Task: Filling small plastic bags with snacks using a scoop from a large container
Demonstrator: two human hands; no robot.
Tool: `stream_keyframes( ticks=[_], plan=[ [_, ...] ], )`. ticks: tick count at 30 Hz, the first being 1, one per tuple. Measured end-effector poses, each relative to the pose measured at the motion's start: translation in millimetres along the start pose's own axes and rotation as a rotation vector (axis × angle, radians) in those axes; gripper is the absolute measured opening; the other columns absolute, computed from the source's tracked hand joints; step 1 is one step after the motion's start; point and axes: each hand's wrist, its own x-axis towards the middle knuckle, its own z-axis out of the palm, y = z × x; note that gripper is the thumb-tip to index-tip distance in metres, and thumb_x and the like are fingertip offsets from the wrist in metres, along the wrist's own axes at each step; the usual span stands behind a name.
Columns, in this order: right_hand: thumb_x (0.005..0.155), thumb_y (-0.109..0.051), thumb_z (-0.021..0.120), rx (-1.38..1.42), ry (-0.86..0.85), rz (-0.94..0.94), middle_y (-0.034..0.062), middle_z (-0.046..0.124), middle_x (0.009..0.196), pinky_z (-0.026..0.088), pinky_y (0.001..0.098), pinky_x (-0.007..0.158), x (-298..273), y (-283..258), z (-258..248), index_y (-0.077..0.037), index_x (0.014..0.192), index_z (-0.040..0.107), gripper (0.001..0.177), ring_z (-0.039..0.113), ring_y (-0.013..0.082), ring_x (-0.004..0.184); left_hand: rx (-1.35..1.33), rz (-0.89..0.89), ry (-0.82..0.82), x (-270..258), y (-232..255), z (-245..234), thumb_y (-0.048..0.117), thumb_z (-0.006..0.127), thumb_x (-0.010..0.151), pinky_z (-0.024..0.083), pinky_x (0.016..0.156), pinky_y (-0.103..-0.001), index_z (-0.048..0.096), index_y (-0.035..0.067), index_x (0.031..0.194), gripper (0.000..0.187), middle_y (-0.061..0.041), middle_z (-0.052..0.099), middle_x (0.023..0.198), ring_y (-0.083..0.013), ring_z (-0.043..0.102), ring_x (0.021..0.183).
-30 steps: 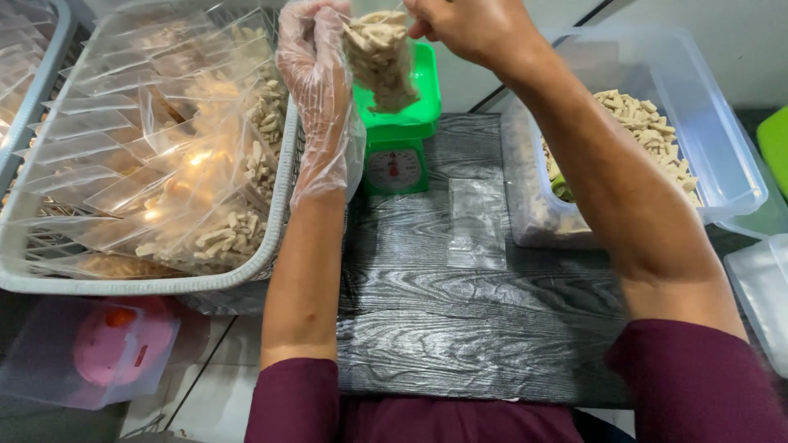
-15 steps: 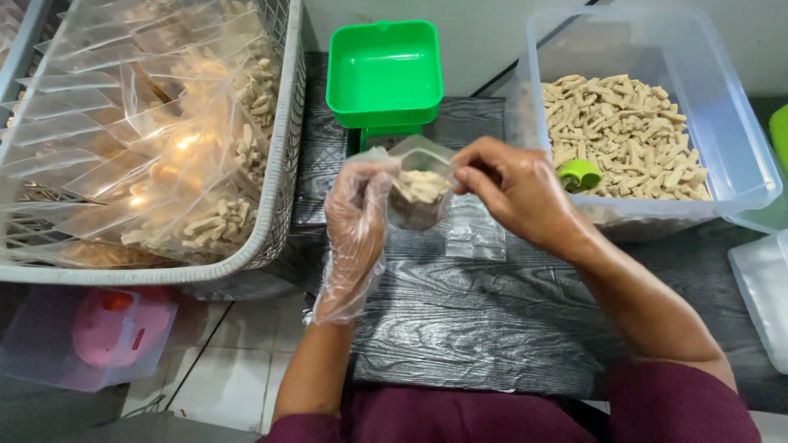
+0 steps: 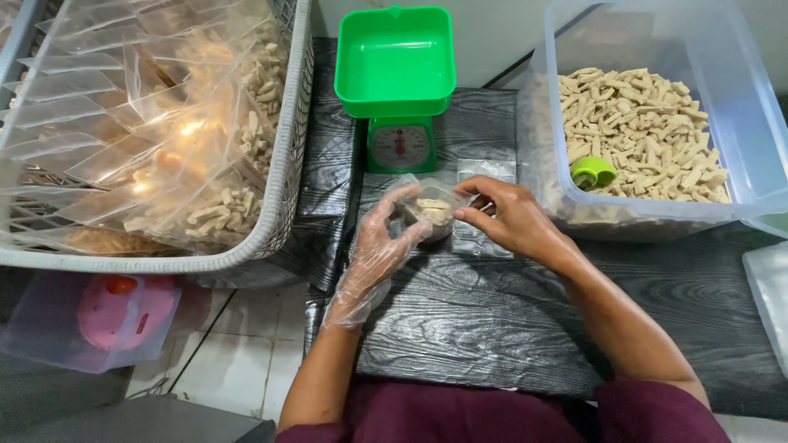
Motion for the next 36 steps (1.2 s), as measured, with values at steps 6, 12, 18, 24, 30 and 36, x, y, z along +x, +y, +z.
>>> stream_keyframes(
  ticks=[6,12,18,24,30,36],
  plan=[
    [0.089,-0.013,0.082,-0.102,0.104,-0.154,0.0115,0.073,0.090,0.063,0.0340,0.068,5.7,15.2,13.5,-0.007,0.105,0.076,0.018,0.073,0.0261,0.077,0.012,-0.019,0.054,8.7,4.0,8.8,0.017,0.090,0.078,0.057,0.097,-0.037,0.075,0.011,0.119,0.043,-0.011,0.078,0.106,-0.0232,0.073,0.105],
    [0.093,-0.013,0.078,-0.144,0.140,-0.270,0.0090,0.068,0.081,0.061,0.0356,0.062,3.9,14.0,16.0,-0.009,0.098,0.076,0.007,0.070,0.0267,0.074,-0.010,0.020,0.166,9.5,7.2,14.3,0.018,0.087,0.084,0.058,0.090,-0.033,0.081,0.012,0.101,0.019,-0.007,0.077,0.092,-0.0161,0.074,0.094],
    [0.088,-0.010,0.081,-0.112,0.113,-0.303,0.0113,0.067,0.081,0.059,0.0380,0.063,3.2,8.5,10.2,-0.008,0.100,0.076,0.013,0.069,0.0279,0.072,0.066,0.135,0.134,10.4,9.7,10.2,0.015,0.081,0.089,0.058,0.086,-0.035,0.079,0.010,0.098,0.010,-0.007,0.074,0.088,-0.0210,0.074,0.090],
    [0.090,-0.008,0.078,-0.094,0.101,-0.336,0.0106,0.066,0.081,0.057,0.0385,0.062,4.8,9.0,15.6,-0.009,0.100,0.078,0.010,0.068,0.0280,0.070,0.176,0.200,0.055,15.1,10.6,8.5,0.017,0.079,0.092,0.058,0.087,-0.039,0.079,0.013,0.103,0.012,-0.007,0.073,0.092,-0.0279,0.074,0.094],
    [0.091,-0.010,0.076,-0.099,0.113,-0.365,0.0076,0.064,0.077,0.055,0.0361,0.062,5.9,11.7,23.7,-0.012,0.096,0.078,0.006,0.067,0.0242,0.067,0.231,0.296,0.066,17.8,-3.9,4.1,0.018,0.076,0.093,0.055,0.087,-0.043,0.076,0.010,0.093,0.008,-0.010,0.070,0.088,-0.0345,0.070,0.090],
    [0.088,-0.008,0.080,-0.031,0.099,-0.349,0.0104,0.064,0.077,0.054,0.0363,0.063,12.8,12.7,18.1,-0.009,0.097,0.078,0.009,0.065,0.0243,0.065,0.213,0.263,0.112,14.2,0.3,3.6,0.019,0.076,0.094,0.055,0.086,-0.042,0.075,0.009,0.093,0.010,-0.011,0.069,0.086,-0.0335,0.070,0.088]
  ],
)
